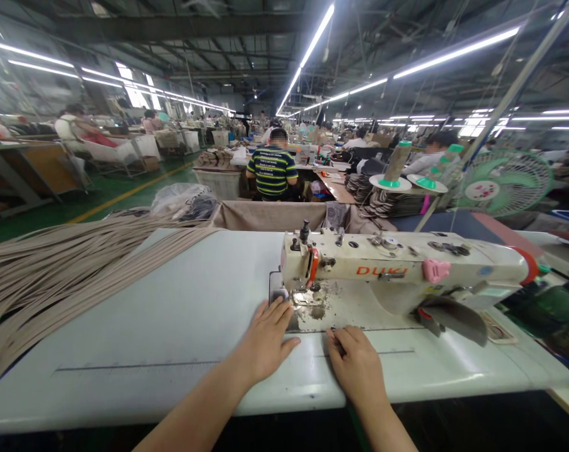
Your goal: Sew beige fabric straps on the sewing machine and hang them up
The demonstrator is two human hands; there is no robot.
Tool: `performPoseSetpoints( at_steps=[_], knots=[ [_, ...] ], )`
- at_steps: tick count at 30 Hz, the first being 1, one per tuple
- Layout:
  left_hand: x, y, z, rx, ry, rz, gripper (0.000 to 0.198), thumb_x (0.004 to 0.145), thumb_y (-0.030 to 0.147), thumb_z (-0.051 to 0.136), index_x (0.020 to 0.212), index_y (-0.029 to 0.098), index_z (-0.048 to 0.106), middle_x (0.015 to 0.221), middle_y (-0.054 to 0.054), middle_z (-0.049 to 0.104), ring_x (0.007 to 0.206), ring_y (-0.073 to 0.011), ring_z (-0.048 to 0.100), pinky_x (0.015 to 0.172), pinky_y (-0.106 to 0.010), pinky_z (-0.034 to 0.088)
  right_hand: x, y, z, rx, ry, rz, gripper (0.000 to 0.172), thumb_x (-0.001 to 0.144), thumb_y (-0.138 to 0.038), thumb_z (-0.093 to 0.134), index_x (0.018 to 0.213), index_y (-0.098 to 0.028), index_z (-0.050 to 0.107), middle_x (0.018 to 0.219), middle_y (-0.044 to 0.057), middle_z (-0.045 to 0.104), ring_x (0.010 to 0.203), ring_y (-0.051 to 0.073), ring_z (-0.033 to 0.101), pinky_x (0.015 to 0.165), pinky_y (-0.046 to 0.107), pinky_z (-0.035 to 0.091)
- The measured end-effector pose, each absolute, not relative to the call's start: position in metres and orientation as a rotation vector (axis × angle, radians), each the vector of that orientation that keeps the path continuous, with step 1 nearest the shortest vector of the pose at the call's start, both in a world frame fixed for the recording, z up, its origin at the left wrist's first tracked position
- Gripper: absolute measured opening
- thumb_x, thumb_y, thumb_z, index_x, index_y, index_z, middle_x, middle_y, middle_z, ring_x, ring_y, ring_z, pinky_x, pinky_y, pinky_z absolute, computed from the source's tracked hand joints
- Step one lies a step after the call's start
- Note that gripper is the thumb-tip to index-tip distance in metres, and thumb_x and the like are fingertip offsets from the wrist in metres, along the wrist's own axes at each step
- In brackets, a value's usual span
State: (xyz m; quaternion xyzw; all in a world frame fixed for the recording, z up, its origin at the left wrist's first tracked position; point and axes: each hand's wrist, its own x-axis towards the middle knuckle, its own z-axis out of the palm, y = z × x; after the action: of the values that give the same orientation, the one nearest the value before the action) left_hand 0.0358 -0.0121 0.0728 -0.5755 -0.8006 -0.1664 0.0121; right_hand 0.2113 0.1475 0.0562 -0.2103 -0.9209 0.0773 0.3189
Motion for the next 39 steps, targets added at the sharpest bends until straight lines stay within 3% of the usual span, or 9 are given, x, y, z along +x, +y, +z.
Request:
performPoseSetpoints(
  at_steps=[12, 18, 26, 39],
  knots=[
    [0.025, -0.008, 0.074, -1.82, -2.526, -0.631, 0.056, 0.096, 0.041, 0.058, 0.146, 0.018, 0.049, 0.156, -0.011, 0.048, 0.15, -0.0305, 0.035, 0.123, -0.057, 0.028, 0.211, 0.148, 0.057, -0.546, -2.433, 0.179, 0.033, 0.102, -0.032, 0.047, 0.071, -0.024, 0.054, 0.073, 0.005, 0.058, 0.074, 0.021, 0.055, 0.071, 0.034, 0.041],
    [-0.017, 0.012, 0.07, -1.766, -2.556, -1.0, 0.035, 0.092, 0.022, 0.06, 0.126, 0.018, 0.066, 0.137, -0.01, 0.064, 0.133, -0.0256, 0.055, 0.118, -0.044, 0.041, 0.21, 0.148, 0.056, -0.496, -2.405, 0.164, 0.035, 0.104, -0.031, 0.045, 0.072, -0.023, 0.054, 0.072, 0.004, 0.057, 0.071, 0.02, 0.052, 0.07, 0.034, 0.039],
    [-0.055, 0.055, 0.069, -1.812, -2.548, -0.976, 0.033, 0.09, 0.01, 0.055, 0.112, 0.023, 0.075, 0.13, -0.004, 0.069, 0.125, -0.0229, 0.06, 0.113, -0.037, 0.047, 0.21, 0.148, 0.056, -0.484, -2.39, 0.161, 0.034, 0.104, -0.029, 0.046, 0.072, -0.022, 0.052, 0.072, 0.003, 0.054, 0.072, 0.02, 0.051, 0.07, 0.033, 0.038],
    [-0.048, 0.054, 0.067, -1.846, -2.42, -0.897, 0.036, 0.099, 0.018, 0.049, 0.133, 0.021, 0.064, 0.14, -0.009, 0.062, 0.132, -0.0241, 0.054, 0.119, -0.041, 0.038, 0.21, 0.148, 0.054, -0.486, -2.376, 0.203, 0.031, 0.103, -0.026, 0.048, 0.072, -0.022, 0.051, 0.073, 0.003, 0.053, 0.073, 0.019, 0.051, 0.07, 0.032, 0.038]
  ],
)
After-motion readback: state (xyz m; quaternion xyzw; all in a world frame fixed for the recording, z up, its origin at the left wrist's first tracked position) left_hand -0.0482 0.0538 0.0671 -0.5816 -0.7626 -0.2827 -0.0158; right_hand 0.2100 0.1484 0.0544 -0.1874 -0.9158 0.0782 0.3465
